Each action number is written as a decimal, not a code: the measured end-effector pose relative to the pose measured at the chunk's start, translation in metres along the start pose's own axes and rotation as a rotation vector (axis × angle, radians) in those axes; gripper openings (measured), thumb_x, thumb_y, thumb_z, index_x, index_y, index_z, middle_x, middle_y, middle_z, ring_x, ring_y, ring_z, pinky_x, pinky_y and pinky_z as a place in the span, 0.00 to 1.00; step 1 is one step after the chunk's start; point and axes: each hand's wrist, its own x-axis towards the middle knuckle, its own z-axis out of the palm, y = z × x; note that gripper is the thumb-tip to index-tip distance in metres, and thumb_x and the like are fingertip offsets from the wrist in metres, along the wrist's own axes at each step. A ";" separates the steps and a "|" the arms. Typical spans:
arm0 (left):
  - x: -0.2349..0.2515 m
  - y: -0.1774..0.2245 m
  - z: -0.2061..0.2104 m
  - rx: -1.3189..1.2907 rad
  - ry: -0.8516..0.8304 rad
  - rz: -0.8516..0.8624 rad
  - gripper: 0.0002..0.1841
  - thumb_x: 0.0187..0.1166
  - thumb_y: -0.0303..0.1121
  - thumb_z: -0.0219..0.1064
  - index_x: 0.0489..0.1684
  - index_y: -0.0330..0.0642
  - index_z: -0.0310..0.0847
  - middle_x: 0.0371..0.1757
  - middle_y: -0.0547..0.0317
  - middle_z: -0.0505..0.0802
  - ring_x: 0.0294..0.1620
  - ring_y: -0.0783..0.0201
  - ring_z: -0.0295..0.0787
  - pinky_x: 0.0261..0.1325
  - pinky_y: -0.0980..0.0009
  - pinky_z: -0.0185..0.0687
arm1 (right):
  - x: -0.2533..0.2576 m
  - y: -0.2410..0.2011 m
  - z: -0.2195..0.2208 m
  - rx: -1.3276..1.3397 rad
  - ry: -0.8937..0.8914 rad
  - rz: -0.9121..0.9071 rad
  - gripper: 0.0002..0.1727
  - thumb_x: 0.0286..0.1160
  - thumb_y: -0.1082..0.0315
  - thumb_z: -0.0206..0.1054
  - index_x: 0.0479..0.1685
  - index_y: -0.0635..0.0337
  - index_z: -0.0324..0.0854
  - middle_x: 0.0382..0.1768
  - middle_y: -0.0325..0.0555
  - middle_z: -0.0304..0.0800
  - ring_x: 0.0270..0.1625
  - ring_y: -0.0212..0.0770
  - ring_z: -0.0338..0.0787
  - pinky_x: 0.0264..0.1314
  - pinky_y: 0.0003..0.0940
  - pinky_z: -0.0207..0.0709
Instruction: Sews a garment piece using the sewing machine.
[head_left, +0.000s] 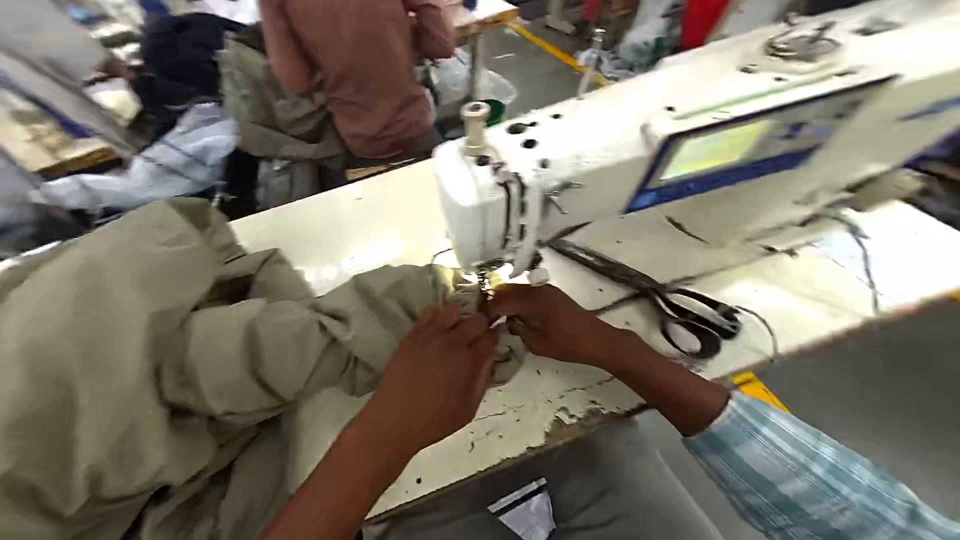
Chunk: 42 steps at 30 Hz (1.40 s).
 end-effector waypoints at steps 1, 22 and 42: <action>0.000 -0.001 0.003 0.003 0.010 0.004 0.12 0.81 0.40 0.61 0.42 0.47 0.92 0.45 0.61 0.92 0.47 0.55 0.88 0.47 0.56 0.86 | 0.000 -0.001 -0.001 0.065 -0.022 -0.022 0.12 0.68 0.77 0.65 0.42 0.54 0.93 0.43 0.40 0.93 0.48 0.38 0.91 0.52 0.42 0.87; 0.020 0.016 -0.003 0.195 -0.092 -0.089 0.17 0.83 0.46 0.64 0.28 0.48 0.89 0.35 0.60 0.90 0.47 0.49 0.84 0.51 0.50 0.76 | -0.014 0.014 0.002 -0.077 0.173 0.164 0.08 0.74 0.67 0.68 0.39 0.51 0.95 0.32 0.40 0.90 0.35 0.42 0.91 0.34 0.48 0.84; 0.017 -0.004 -0.008 0.208 -0.096 -0.017 0.22 0.88 0.50 0.53 0.35 0.45 0.88 0.34 0.58 0.87 0.36 0.52 0.84 0.37 0.58 0.80 | -0.009 0.011 0.006 0.164 0.220 0.149 0.17 0.70 0.76 0.61 0.44 0.49 0.95 0.36 0.40 0.88 0.36 0.37 0.87 0.36 0.42 0.81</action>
